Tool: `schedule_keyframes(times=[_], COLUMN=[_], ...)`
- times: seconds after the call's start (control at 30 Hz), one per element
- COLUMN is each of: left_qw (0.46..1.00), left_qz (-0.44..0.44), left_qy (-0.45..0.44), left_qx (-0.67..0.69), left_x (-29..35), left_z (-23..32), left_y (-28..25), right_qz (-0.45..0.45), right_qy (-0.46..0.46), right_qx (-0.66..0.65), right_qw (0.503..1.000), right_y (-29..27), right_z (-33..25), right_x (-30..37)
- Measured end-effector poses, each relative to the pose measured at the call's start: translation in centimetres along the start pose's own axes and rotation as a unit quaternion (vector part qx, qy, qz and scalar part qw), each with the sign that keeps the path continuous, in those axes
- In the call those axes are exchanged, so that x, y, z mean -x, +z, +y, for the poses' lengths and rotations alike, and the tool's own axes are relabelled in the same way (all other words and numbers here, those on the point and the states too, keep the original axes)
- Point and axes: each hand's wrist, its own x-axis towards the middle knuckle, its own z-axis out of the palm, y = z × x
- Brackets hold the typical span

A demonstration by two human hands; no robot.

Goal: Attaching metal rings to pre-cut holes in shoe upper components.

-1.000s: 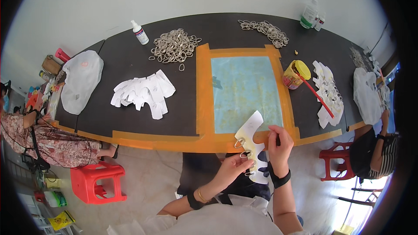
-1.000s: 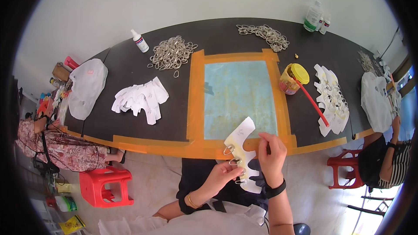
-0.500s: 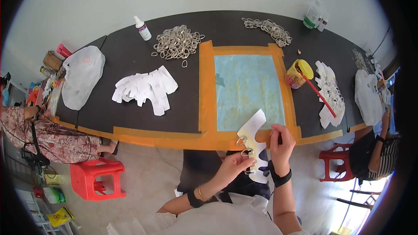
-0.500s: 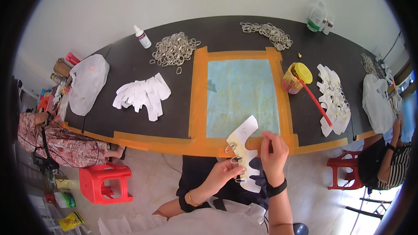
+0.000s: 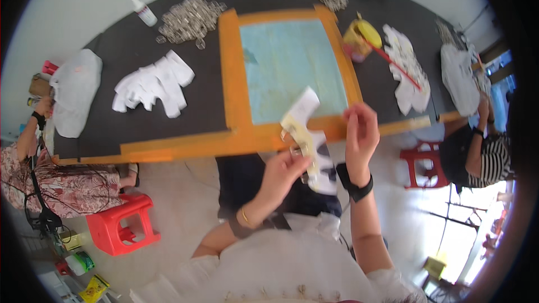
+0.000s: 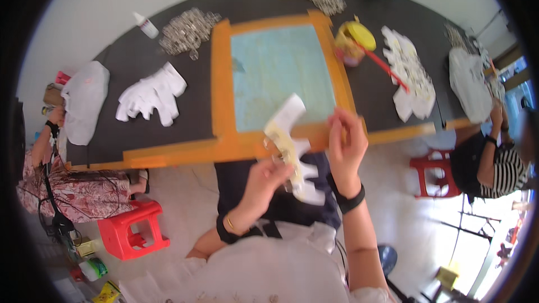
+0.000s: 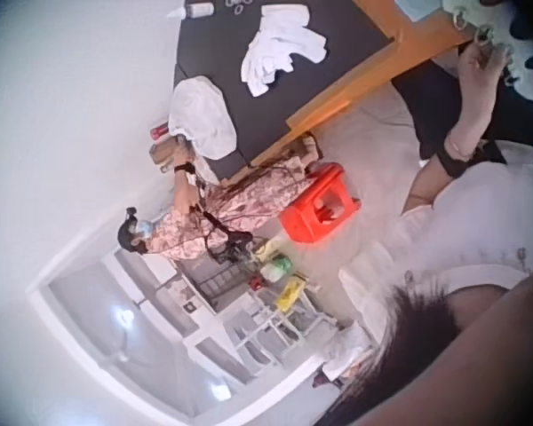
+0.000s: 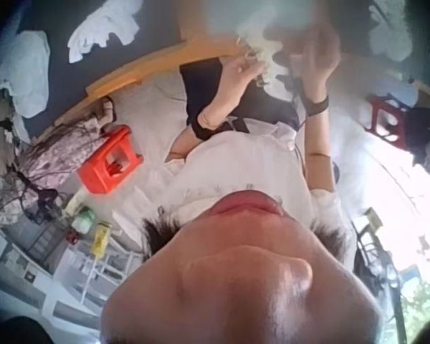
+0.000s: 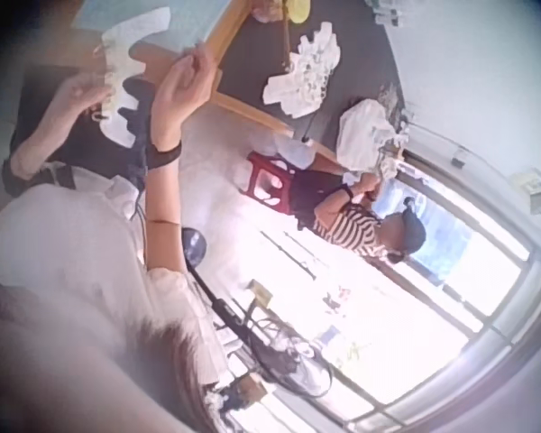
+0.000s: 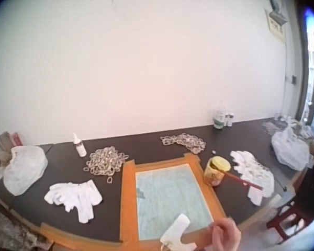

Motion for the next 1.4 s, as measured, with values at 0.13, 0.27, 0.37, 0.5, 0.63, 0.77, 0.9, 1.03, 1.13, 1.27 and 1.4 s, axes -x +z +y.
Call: schedule_keyframes(times=[0.13, 0.27, 0.37, 0.5, 0.63, 0.77, 0.9, 1.03, 1.13, 1.27, 1.4], left_qw=[0.999, 0.997, 0.995, 0.995, 0.994, 0.995, 0.998, 0.997, 0.997, 0.996, 0.997], left_qz=[0.029, 0.042, 0.048, 0.055, 0.041, 0.035, 0.008, 0.010, -0.017, 0.009, 0.016], left_qy=[0.026, 0.037, 0.039, 0.049, 0.067, -0.017, -0.019, -0.028, -0.018, -0.039, -0.020], left_qx=[0.011, 0.045, 0.075, 0.073, 0.082, 0.091, 0.063, 0.076, 0.076, 0.076, 0.074], left_x=[-0.9, -1.2, -1.3, -1.2, -0.5, 0.3, 0.6, -0.1, -1.1, -1.2, -1.0], left_z=[-0.1, -1.2, -2.1, -2.1, -0.5, -2.8, -2.4, -1.9, -1.6, -0.8, -0.9], left_y=[1.1, 2.1, 2.8, 2.8, 3.0, 3.3, 2.7, 1.9, 1.3, 1.4, 1.4], right_qz=[0.049, 0.013, -0.033, -0.059, -0.062, -0.042, -0.029, -0.056, -0.074, -0.059, -0.054], right_qy=[-0.126, -0.064, -0.034, 0.049, 0.058, 0.116, 0.153, 0.142, 0.131, 0.119, 0.101], right_qx=[0.076, 0.044, 0.085, 0.049, 0.040, -0.025, -0.047, -0.036, -0.012, 0.004, 0.040], right_qw=[0.988, 0.997, 0.995, 0.996, 0.996, 0.992, 0.987, 0.988, 0.989, 0.991, 0.993], right_y=[-1.4, -1.6, -1.6, -1.1, -0.7, -1.8, -1.5, -0.6, -0.2, 0.6, 0.9], right_z=[-3.1, -3.3, -2.9, -2.3, -2.7, -1.4, -2.3, -1.5, -1.8, -1.8, -2.0], right_x=[2.0, 5.9, 7.3, 7.4, 7.7, 9.0, 8.9, 8.4, 8.0, 7.2, 7.4])
